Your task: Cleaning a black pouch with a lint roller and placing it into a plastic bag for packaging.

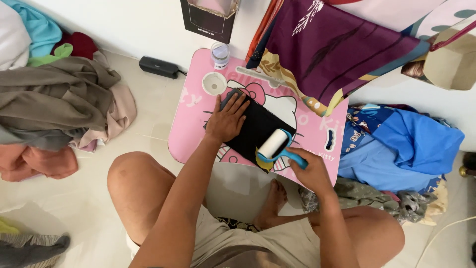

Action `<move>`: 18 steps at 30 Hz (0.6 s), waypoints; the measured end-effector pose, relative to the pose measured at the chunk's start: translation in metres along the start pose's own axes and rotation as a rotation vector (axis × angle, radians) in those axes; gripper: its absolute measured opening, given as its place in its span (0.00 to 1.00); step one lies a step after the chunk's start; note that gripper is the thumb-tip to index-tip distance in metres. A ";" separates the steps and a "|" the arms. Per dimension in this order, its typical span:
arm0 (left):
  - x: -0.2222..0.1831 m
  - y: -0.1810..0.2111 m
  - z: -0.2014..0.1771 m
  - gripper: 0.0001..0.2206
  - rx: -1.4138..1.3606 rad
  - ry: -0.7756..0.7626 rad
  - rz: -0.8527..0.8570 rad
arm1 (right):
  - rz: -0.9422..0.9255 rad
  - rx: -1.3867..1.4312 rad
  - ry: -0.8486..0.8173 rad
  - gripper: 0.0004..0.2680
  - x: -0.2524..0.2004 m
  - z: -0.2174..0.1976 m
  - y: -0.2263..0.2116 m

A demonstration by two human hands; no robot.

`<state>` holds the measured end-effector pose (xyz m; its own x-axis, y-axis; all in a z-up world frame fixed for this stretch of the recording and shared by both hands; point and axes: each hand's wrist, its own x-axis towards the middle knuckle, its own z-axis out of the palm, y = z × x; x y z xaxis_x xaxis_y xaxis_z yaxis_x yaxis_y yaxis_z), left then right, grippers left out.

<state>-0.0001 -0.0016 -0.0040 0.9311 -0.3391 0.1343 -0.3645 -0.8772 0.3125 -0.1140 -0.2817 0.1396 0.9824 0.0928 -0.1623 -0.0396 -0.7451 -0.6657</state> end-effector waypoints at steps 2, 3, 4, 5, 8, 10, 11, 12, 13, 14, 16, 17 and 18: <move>-0.001 0.000 0.001 0.25 0.005 0.008 0.005 | -0.060 0.020 -0.023 0.14 0.007 0.019 -0.023; -0.001 0.000 0.001 0.25 0.010 0.020 0.010 | -0.124 0.037 -0.044 0.14 0.012 0.028 -0.035; -0.001 -0.001 0.003 0.25 0.011 0.020 0.013 | -0.123 0.039 -0.041 0.14 0.013 0.035 -0.040; 0.000 -0.001 0.004 0.25 0.010 0.032 0.012 | -0.139 0.019 -0.059 0.14 0.015 0.042 -0.045; 0.001 -0.004 0.010 0.25 0.007 0.048 0.013 | -0.154 0.003 -0.079 0.15 0.010 0.051 -0.037; 0.001 -0.005 0.012 0.25 -0.001 0.052 0.012 | -0.148 0.003 -0.084 0.15 -0.002 0.044 -0.025; 0.001 -0.005 0.011 0.25 0.002 0.028 0.007 | -0.116 -0.002 -0.065 0.14 -0.010 0.037 -0.020; 0.001 -0.004 0.010 0.25 0.004 0.005 0.002 | -0.083 -0.006 -0.046 0.14 -0.019 0.030 -0.015; 0.001 -0.004 0.010 0.25 0.002 0.006 0.005 | -0.081 -0.008 -0.044 0.14 -0.026 0.024 -0.008; 0.001 -0.004 0.010 0.25 0.007 0.000 -0.002 | -0.056 -0.008 -0.036 0.14 -0.034 0.019 -0.002; 0.001 -0.002 0.012 0.25 0.012 -0.002 -0.004 | -0.032 -0.010 -0.023 0.14 -0.049 0.011 0.018; 0.001 -0.002 0.012 0.25 0.011 0.003 -0.012 | 0.011 -0.003 0.007 0.13 -0.055 0.010 0.030; 0.001 -0.002 0.013 0.25 0.010 0.008 -0.021 | 0.053 0.004 0.037 0.13 -0.061 0.009 0.043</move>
<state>0.0019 -0.0043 -0.0166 0.9383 -0.3180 0.1358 -0.3450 -0.8874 0.3057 -0.1773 -0.3134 0.1141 0.9849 0.0283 -0.1705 -0.0928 -0.7456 -0.6599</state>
